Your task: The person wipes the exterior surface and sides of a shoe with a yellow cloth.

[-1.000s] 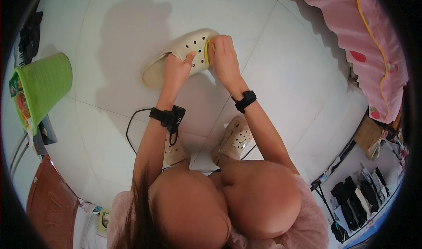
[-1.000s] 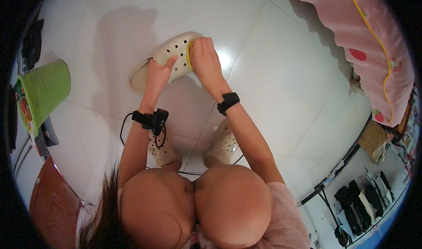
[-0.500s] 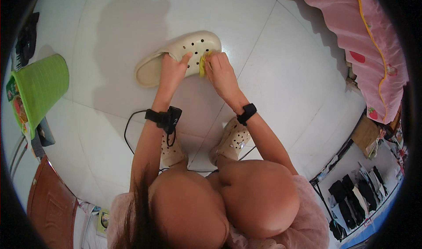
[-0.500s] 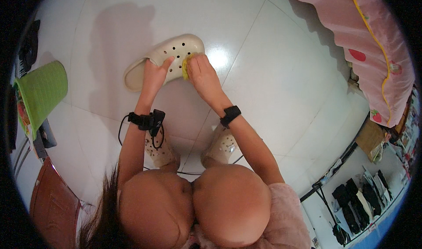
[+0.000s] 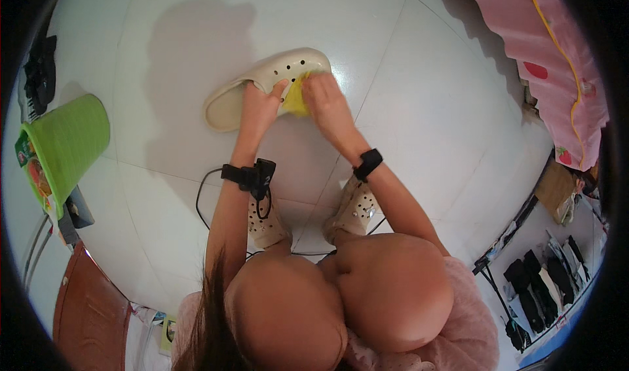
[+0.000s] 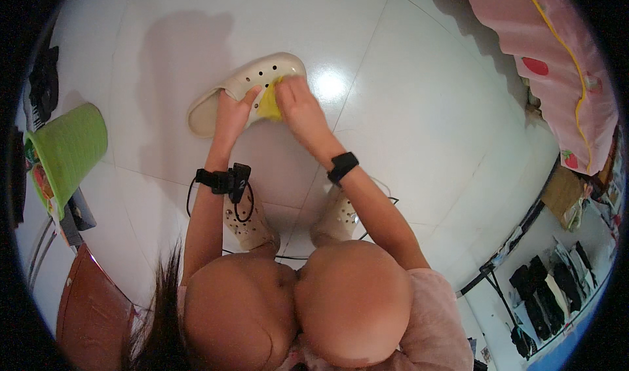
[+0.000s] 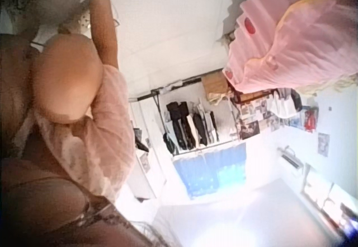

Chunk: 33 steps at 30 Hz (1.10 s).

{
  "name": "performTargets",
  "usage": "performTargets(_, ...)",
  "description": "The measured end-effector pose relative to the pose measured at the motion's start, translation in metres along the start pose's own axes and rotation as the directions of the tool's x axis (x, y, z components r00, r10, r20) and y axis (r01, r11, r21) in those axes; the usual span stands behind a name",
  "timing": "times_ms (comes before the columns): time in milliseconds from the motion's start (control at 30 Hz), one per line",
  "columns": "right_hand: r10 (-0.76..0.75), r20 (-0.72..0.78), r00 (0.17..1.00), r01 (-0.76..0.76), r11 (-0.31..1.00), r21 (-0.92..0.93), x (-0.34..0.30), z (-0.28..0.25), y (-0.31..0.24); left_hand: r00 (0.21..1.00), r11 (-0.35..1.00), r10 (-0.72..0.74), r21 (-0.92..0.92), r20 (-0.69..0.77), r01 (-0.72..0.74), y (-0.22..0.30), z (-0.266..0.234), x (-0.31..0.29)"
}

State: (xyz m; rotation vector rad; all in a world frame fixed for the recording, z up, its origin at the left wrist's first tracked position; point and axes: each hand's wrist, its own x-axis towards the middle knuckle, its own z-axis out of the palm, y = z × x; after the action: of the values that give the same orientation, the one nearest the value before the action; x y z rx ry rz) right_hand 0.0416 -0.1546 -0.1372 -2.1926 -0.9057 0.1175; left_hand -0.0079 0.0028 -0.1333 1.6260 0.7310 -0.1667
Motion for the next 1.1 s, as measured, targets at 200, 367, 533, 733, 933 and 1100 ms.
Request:
performTargets(200, -0.012, -0.036, 0.999, 0.011, 1.0, -0.019, 0.018, 0.004, -0.004, 0.997, 0.997, 0.078, 0.019, -0.018, -0.077, -0.01, 0.0, 0.003)
performTargets(367, 0.015, -0.061, 0.998, -0.014, 1.0, 0.014, 0.053, 0.004, -0.001, 0.999, 0.998, 0.011, 0.062, 0.035, -0.013, -0.006, 0.0, 0.004)
performTargets(533, -0.002, -0.012, 1.0, 0.002, 1.0, 0.024, 0.0, 0.009, -0.012, 1.0, 0.997, 0.013, -0.073, 0.008, -0.012, -0.004, -0.001, 0.0)
performTargets(733, -0.017, -0.048, 0.999, 0.016, 1.0, -0.018, 0.015, 0.009, -0.005, 0.996, 0.984, -0.091, -0.153, -0.009, 0.088, -0.001, 0.0, 0.001)
performTargets(933, 0.122, -0.173, 0.977, -0.126, 0.992, -0.009, 0.036, 0.003, -0.007, 0.996, 0.98, -0.079, -0.179, 0.027, 0.083, -0.008, -0.004, 0.003)
performTargets(1100, 0.006, -0.086, 0.996, 0.0, 0.997, 0.076, 0.013, 0.008, -0.007, 0.986, 0.946, -0.159, -0.294, -0.052, 0.137, -0.006, 0.003, 0.001)
